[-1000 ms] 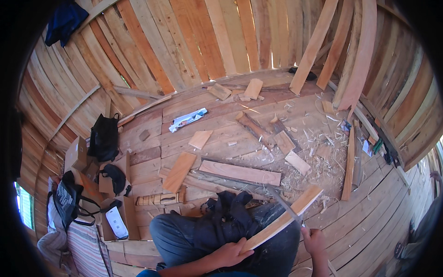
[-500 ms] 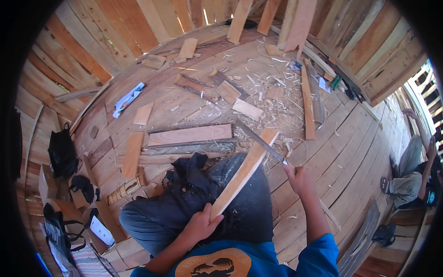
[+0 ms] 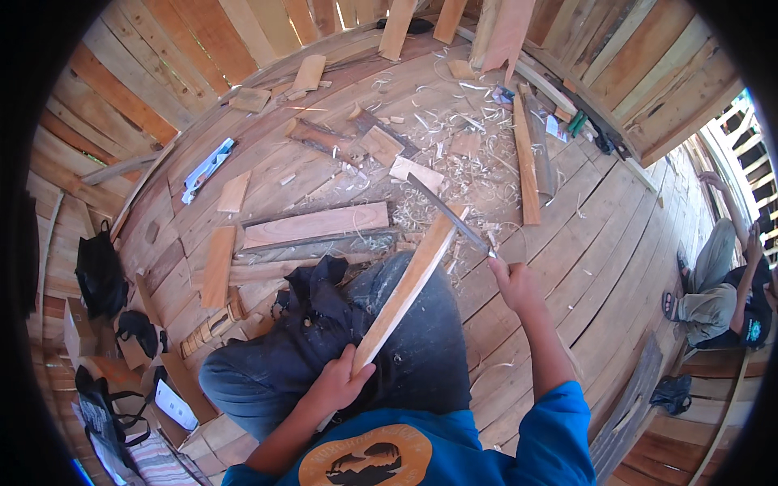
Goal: The person saws a long piece of wood by hand while sitting on a wooden floor, turning the wood over to saw from different sides.
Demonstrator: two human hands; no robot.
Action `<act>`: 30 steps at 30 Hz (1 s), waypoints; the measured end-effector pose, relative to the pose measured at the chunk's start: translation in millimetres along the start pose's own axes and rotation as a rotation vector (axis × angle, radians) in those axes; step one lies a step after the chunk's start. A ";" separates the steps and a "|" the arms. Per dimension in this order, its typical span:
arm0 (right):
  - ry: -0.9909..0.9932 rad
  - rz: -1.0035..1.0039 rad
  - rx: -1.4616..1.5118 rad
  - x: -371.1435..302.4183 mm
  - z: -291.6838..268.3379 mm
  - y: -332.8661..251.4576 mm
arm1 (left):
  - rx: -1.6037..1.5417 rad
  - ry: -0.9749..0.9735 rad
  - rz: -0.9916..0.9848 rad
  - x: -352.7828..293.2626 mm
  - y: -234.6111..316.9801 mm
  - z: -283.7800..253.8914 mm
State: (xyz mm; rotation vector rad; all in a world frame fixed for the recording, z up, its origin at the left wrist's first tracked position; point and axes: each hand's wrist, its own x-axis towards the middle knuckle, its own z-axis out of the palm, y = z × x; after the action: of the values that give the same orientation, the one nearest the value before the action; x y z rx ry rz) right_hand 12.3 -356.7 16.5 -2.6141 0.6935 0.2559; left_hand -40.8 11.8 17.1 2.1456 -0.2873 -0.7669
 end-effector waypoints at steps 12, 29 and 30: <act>-0.206 -0.111 -0.064 -28.5 17.8 -28.7 | 0.040 0.029 -0.033 -0.3 1.0 6.1; -0.344 -0.312 0.129 -95.9 20.4 -69.3 | -0.148 -0.037 -0.085 -1.0 19.1 -1.6; -0.345 -0.311 -0.015 -92.9 23.5 -67.7 | -0.133 -0.006 -0.048 -1.6 19.4 0.6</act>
State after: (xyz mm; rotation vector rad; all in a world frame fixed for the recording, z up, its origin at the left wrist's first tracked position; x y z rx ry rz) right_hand -34.6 -253.1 45.1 -2.5511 0.1656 0.5971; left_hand -41.4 -0.2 32.4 2.0320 -0.1830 -0.7980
